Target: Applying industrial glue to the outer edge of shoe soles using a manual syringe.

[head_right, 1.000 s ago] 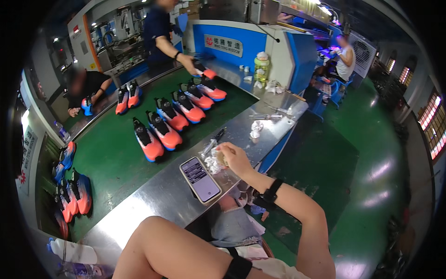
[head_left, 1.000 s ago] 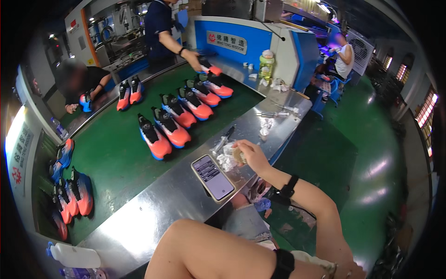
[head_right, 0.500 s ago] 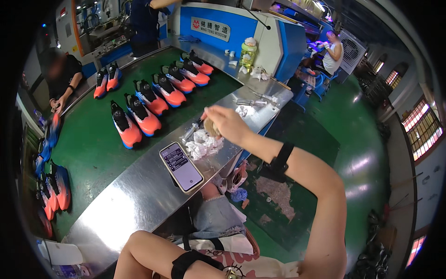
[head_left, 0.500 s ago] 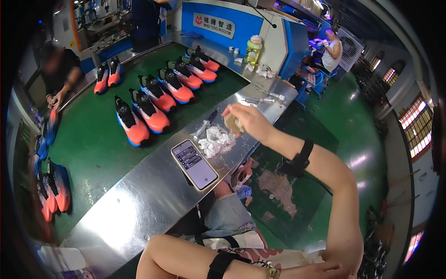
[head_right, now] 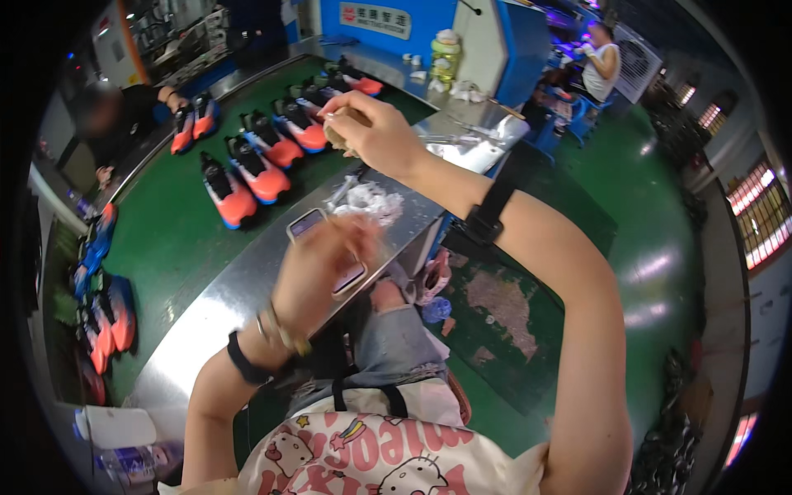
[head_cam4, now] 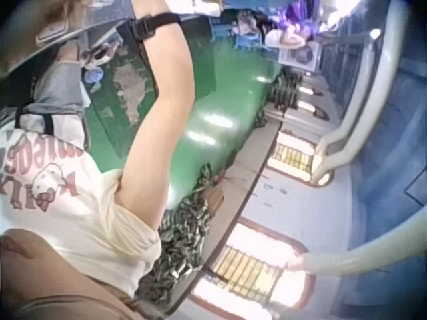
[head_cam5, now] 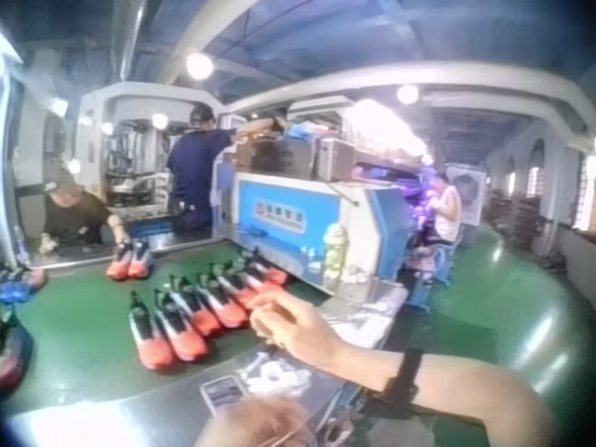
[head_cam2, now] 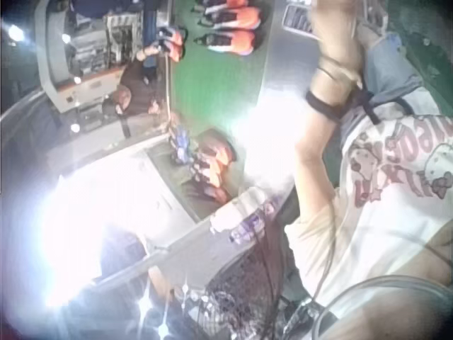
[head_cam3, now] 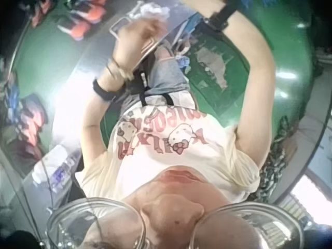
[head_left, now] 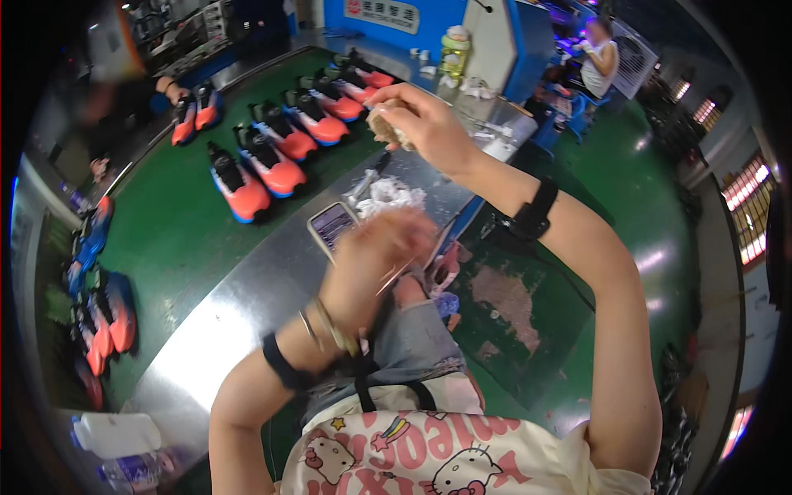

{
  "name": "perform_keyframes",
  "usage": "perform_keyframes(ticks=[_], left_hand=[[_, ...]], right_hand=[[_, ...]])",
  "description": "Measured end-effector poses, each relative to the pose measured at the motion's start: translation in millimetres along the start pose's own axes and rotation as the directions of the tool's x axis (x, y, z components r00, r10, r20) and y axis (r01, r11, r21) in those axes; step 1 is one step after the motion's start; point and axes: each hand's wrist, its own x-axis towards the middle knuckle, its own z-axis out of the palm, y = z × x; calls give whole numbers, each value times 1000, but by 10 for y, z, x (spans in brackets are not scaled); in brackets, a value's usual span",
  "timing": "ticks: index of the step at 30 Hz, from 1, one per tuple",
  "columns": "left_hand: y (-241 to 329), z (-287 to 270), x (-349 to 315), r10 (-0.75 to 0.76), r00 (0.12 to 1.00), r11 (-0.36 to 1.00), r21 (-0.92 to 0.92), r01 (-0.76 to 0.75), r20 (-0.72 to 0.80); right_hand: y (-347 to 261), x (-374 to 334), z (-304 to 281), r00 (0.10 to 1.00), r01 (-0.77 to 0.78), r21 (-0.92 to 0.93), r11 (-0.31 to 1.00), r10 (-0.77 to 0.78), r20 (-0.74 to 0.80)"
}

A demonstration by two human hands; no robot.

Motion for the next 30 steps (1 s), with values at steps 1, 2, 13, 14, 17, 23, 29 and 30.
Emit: perform_keyframes(ticks=[1, 2, 13, 14, 17, 23, 29, 30], left_hand=[[-153, -177, 56, -359, 928, 847, -452, 280, -97], [-253, -343, 64, -670, 742, 445, -818, 365, -34], [-399, -916, 522, -331, 941, 502, -858, 111, -72], [-406, -993, 549, -318, 942, 544, -834, 93, -102], [-493, -1290, 616, -407, 871, 709, -697, 112, -274], [-922, -2378, 98, -524, 623, 833, -501, 233, -581], [-934, -3043, -609, -503, 457, 857, -356, 372, -734], [-952, -3166, -746, -463, 449, 855, -250, 455, -764]], right_hand=[[-93, -28, 78, 999, -23, 32, 999, 21, 39], [-138, -58, 190, 997, -17, 61, 998, 13, 71], [124, -178, 714, 955, 71, -99, 993, -39, 292], [115, -98, 760, 955, 49, -55, 997, -31, 294], [70, -13, 947, 937, 344, -518, 783, -321, 136], [-693, -829, 2072, 928, 281, 14, 960, -276, 252], [-1257, -1641, 2851, 717, 291, 453, 843, -505, 480], [-1292, -1668, 2897, 712, 236, 489, 840, -492, 501]])
